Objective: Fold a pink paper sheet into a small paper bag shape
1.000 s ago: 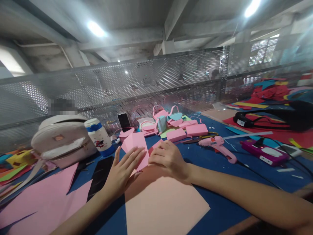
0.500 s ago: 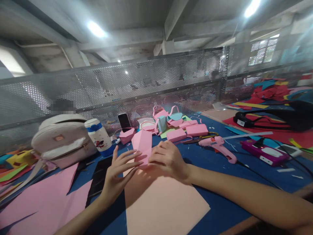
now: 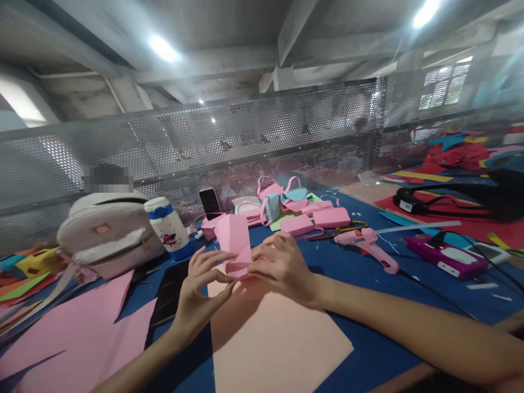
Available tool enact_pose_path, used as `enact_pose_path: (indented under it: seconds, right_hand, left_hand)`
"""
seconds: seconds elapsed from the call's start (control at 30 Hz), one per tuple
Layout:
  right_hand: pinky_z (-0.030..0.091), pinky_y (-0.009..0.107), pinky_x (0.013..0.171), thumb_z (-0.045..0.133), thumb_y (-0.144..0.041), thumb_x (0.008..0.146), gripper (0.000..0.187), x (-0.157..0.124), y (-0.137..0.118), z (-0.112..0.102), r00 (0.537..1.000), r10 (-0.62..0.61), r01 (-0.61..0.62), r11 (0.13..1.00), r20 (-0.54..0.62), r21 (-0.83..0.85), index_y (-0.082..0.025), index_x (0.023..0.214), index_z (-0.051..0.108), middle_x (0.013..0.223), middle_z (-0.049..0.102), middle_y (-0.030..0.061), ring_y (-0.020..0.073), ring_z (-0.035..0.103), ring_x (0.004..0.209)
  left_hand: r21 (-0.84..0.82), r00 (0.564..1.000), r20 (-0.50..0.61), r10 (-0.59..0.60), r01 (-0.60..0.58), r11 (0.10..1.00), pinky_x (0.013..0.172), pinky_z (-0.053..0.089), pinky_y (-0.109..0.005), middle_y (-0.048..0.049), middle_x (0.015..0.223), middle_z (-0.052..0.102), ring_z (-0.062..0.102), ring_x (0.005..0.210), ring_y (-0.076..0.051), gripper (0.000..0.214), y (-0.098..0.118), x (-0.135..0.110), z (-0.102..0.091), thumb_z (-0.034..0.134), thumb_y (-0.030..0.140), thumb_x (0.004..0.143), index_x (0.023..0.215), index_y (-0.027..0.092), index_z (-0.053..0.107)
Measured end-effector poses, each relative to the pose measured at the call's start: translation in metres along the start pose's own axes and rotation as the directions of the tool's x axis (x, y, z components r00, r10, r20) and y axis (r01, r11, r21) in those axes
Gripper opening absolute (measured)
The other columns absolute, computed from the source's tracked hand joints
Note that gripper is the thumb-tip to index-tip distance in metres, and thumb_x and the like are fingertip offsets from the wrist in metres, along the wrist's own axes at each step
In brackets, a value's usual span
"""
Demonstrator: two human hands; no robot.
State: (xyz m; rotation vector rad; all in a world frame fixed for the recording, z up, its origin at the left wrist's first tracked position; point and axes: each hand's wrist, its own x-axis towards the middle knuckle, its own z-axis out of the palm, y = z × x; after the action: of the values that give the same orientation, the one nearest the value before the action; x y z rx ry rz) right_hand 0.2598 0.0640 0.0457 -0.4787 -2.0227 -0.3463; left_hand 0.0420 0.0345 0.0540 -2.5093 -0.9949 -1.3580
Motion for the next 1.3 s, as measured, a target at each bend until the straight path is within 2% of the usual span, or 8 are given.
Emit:
enact_pose_path:
  seconds: [0.17, 0.47, 0.6, 0.67, 0.73, 0.87, 1.1, 1.3]
  right_hand:
    - [0.034, 0.036, 0.086, 0.062, -0.026, 0.093, 0.009, 0.004, -0.008, 0.001, 0.999, 0.005, -0.006, 1.0, 0.036, 0.018, -0.021, 0.088, 0.068, 0.088, 0.071, 0.0003, 0.0173, 0.053, 0.087]
    - [0.034, 0.034, 0.077, 0.058, -0.021, 0.094, 0.013, 0.004, -0.002, 0.0, 0.994, 0.073, -0.078, 0.995, 0.085, 0.061, -0.018, 0.085, 0.066, 0.084, 0.069, 0.0013, 0.0169, 0.051, 0.081]
    - [0.033, 0.034, 0.073, 0.054, -0.021, 0.097, 0.016, 0.003, -0.002, -0.002, 0.996, 0.038, -0.043, 0.997, 0.085, 0.064, -0.018, 0.085, 0.064, 0.083, 0.069, 0.0019, 0.0165, 0.051, 0.079]
    - [0.033, 0.033, 0.071, 0.052, -0.021, 0.098, 0.017, 0.002, -0.001, -0.002, 0.997, 0.022, -0.028, 0.996, 0.076, 0.081, -0.018, 0.085, 0.064, 0.083, 0.068, 0.0023, 0.0164, 0.052, 0.079]
    - [0.033, 0.032, 0.069, 0.051, -0.021, 0.098, 0.018, 0.001, -0.001, -0.001, 0.997, 0.007, -0.014, 0.996, 0.072, 0.091, -0.018, 0.085, 0.063, 0.082, 0.067, 0.0028, 0.0164, 0.052, 0.079]
    - [0.035, 0.032, 0.07, 0.049, -0.024, 0.098, 0.02, -0.001, -0.003, -0.002, 0.995, -0.057, 0.052, 0.997, 0.085, 0.057, -0.017, 0.088, 0.064, 0.082, 0.066, 0.005, 0.0171, 0.053, 0.079]
    - [0.04, 0.031, 0.075, 0.045, -0.018, 0.098, 0.021, 0.001, -0.006, -0.003, 0.98, -0.182, 0.183, 0.983, 0.077, -0.01, -0.015, 0.087, 0.063, 0.079, 0.067, 0.0042, 0.0161, 0.054, 0.076]
    - [0.04, 0.03, 0.071, 0.045, -0.01, 0.097, 0.023, 0.001, -0.004, 0.0, 0.969, -0.234, 0.238, 0.97, 0.075, -0.053, -0.015, 0.084, 0.063, 0.077, 0.069, 0.0024, 0.0147, 0.055, 0.072]
  left_hand:
    - [0.022, 1.0, 0.009, -0.011, 0.01, 1.0, 0.107, 0.024, -0.051, -0.0016, 0.115, 0.069, 0.058, 0.106, -0.023, 0.016, 0.004, -0.001, 0.004, 0.067, 0.012, 0.081, 0.072, 0.024, 0.062]
    - [0.042, 1.0, 0.004, -0.014, 0.014, 0.999, 0.107, 0.023, -0.05, -0.0036, 0.119, 0.063, 0.055, 0.11, -0.024, 0.016, 0.003, -0.003, 0.001, 0.063, 0.01, 0.084, 0.086, 0.025, 0.064]
    - [-0.127, 0.993, 0.004, -0.117, 0.117, 0.985, 0.082, 0.043, -0.032, -0.0024, 0.093, 0.059, 0.057, 0.09, -0.019, 0.01, 0.0, -0.005, 0.0, 0.067, 0.017, 0.085, 0.089, 0.023, 0.06]
    - [-0.209, 0.988, 0.024, -0.15, 0.152, 0.966, 0.07, 0.043, -0.027, 0.0002, 0.082, 0.055, 0.055, 0.078, -0.016, 0.012, -0.001, -0.005, 0.0, 0.067, 0.019, 0.086, 0.085, 0.021, 0.056]
    - [-0.233, 0.987, 0.076, -0.145, 0.159, 0.959, 0.067, 0.042, -0.025, 0.0012, 0.079, 0.054, 0.054, 0.074, -0.015, 0.014, -0.002, -0.006, 0.001, 0.065, 0.02, 0.088, 0.084, 0.021, 0.052]
    - [-0.128, 0.983, 0.179, -0.043, 0.067, 0.99, 0.062, 0.041, -0.024, 0.0009, 0.077, 0.052, 0.051, 0.069, -0.014, 0.015, -0.006, -0.008, 0.005, 0.059, 0.024, 0.093, 0.084, 0.021, 0.047]
    - [0.159, 0.972, 0.22, 0.087, -0.124, 0.98, 0.059, 0.035, -0.027, 0.0005, 0.072, 0.05, 0.047, 0.064, -0.017, 0.018, -0.009, -0.01, 0.007, 0.049, 0.027, 0.097, 0.081, 0.021, 0.042]
    - [0.204, 0.959, 0.282, 0.018, -0.078, 0.976, 0.058, 0.036, -0.027, -0.0001, 0.068, 0.052, 0.048, 0.063, -0.017, 0.022, -0.006, -0.01, 0.005, 0.044, 0.029, 0.096, 0.075, 0.022, 0.041]
